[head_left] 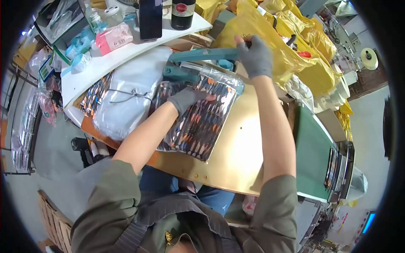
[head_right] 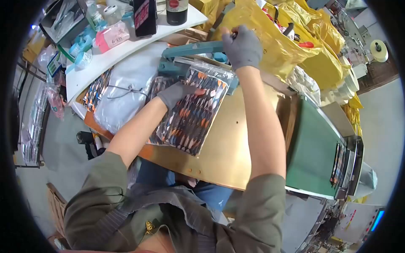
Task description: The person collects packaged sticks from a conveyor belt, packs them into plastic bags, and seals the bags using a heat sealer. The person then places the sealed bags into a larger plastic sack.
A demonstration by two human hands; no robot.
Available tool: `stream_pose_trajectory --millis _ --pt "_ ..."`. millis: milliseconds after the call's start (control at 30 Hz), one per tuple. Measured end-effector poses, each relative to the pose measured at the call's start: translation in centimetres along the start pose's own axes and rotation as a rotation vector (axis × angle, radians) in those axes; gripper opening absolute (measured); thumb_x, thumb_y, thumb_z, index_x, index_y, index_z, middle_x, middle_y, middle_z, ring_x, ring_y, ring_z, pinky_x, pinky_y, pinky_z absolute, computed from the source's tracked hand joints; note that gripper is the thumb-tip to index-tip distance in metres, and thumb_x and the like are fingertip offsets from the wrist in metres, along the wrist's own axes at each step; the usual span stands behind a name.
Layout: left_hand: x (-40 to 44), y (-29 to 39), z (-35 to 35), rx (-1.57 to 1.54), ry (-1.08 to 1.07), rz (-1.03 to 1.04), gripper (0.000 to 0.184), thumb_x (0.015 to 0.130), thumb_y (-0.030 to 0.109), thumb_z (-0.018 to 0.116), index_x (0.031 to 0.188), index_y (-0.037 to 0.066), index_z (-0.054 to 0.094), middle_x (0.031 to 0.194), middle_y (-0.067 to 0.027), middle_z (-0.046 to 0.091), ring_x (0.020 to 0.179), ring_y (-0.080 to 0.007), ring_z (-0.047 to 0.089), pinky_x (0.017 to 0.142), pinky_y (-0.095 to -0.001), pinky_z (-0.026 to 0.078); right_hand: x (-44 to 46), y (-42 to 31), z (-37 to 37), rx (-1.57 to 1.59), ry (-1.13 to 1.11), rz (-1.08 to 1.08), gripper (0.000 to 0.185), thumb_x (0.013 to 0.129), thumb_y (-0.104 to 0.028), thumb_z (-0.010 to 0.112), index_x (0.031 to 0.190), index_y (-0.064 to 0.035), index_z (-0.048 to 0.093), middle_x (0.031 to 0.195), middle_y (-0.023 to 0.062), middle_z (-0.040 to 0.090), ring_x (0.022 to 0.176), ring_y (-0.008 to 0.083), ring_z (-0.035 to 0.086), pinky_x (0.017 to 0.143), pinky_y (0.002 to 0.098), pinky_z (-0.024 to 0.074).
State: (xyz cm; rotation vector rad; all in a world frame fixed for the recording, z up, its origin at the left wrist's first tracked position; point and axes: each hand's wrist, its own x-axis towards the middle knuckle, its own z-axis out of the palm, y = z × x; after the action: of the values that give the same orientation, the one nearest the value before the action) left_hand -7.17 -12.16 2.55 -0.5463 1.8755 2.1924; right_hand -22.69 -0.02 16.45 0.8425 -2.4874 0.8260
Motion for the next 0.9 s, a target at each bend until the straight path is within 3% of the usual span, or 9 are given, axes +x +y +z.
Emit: stream_pose_trajectory --millis 100,133,167,267,400,567,633,700,900 --pt "1.8 0.8 -1.6 -0.153 0.022 -0.083 0.067 0.065 0.043 0.080 0.111 -0.002 0.064 0.111 -0.0153 0.063 0.103 -0.0214 0.057 0.089 -0.0292 0.041 0.3 -2.5 -1.2 -0.121 0.062 -0.076 0.035 0.078 -0.040 0.061 0.081 -0.0056 0.062 0.081 0.0185 0.064 0.081 0.0360 0.063 0.072 0.0437 0.0484" --pt "2.6 0.7 -2.1 0.094 0.131 -0.039 0.072 0.063 0.045 0.080 0.113 -0.003 0.063 0.118 -0.0188 0.060 0.109 -0.0248 0.055 0.092 -0.0315 0.040 0.1 -1.6 -0.5 -0.202 0.064 -0.065 0.032 0.079 -0.038 0.060 0.081 -0.0063 0.062 0.079 0.0172 0.064 0.078 0.0355 0.063 0.071 0.0446 0.0487" --pt "3.1 0.0 -2.0 0.038 0.169 -0.068 0.057 0.068 0.043 0.078 0.105 0.001 0.068 0.112 -0.0096 0.064 0.108 -0.0171 0.053 0.096 -0.0314 0.036 -0.5 -0.1 0.9 -0.267 0.022 -0.019 0.030 0.080 -0.036 0.059 0.080 -0.0066 0.062 0.078 0.0170 0.064 0.077 0.0357 0.063 0.069 0.0450 0.0489" --pt "4.1 -2.1 -2.4 0.062 0.191 -0.073 0.055 0.069 0.043 0.078 0.105 0.002 0.069 0.106 -0.0079 0.065 0.104 -0.0157 0.054 0.093 -0.0299 0.037 -4.5 8.2 7.9 -0.324 -0.070 0.046 0.031 0.083 -0.035 0.055 0.073 -0.0062 0.060 0.077 0.0177 0.063 0.073 0.0369 0.062 0.066 0.0457 0.0481" --pt "3.3 -1.8 -2.1 0.011 0.181 -0.026 0.045 0.072 0.034 0.077 0.100 0.000 0.069 0.096 -0.0053 0.068 0.091 -0.0125 0.059 0.086 -0.0265 0.042 -4.8 7.4 7.6 -0.292 -0.029 0.106 0.030 0.082 -0.031 0.055 0.069 -0.0050 0.059 0.072 0.0188 0.061 0.071 0.0368 0.061 0.063 0.0454 0.0480" --pt "2.1 -2.3 -1.5 -0.063 0.139 0.121 0.053 0.071 0.040 0.077 0.100 -0.003 0.067 0.096 -0.0107 0.067 0.087 -0.0172 0.059 0.085 -0.0305 0.043 -4.7 7.7 7.8 -0.280 -0.052 0.101 0.020 0.082 -0.027 0.055 0.077 -0.0093 0.063 0.075 0.0151 0.064 0.070 0.0337 0.063 0.062 0.0450 0.0497" --pt "-2.0 -0.9 -0.1 0.226 0.595 0.429 0.060 0.074 0.042 0.074 0.108 -0.004 0.060 0.102 -0.0144 0.065 0.090 -0.0224 0.060 0.086 -0.0324 0.044 -4.8 7.9 8.0 -0.287 -0.039 0.102 0.020 0.082 -0.028 0.056 0.078 -0.0096 0.064 0.076 0.0149 0.064 0.071 0.0336 0.063 0.062 0.0449 0.0499" --pt "-5.2 -2.3 -1.2 0.553 0.886 0.530 0.064 0.080 0.043 0.069 0.119 -0.005 0.050 0.109 -0.0205 0.060 0.098 -0.0297 0.059 0.088 -0.0358 0.044 -4.9 7.9 8.0 -0.295 -0.025 0.105 0.020 0.081 -0.028 0.056 0.079 -0.0098 0.064 0.076 0.0146 0.065 0.071 0.0334 0.063 0.063 0.0449 0.0501" --pt "-9.8 -10.1 -2.3 0.727 0.926 0.260 0.062 0.088 0.041 0.058 0.126 -0.004 0.043 0.114 -0.0263 0.055 0.106 -0.0363 0.055 0.091 -0.0408 0.042 -6.1 6.4 6.6 -0.245 -0.106 0.250 0.028 0.084 -0.033 0.058 0.093 -0.0081 0.064 0.088 0.0141 0.065 0.082 0.0301 0.065 0.070 0.0396 0.0506"
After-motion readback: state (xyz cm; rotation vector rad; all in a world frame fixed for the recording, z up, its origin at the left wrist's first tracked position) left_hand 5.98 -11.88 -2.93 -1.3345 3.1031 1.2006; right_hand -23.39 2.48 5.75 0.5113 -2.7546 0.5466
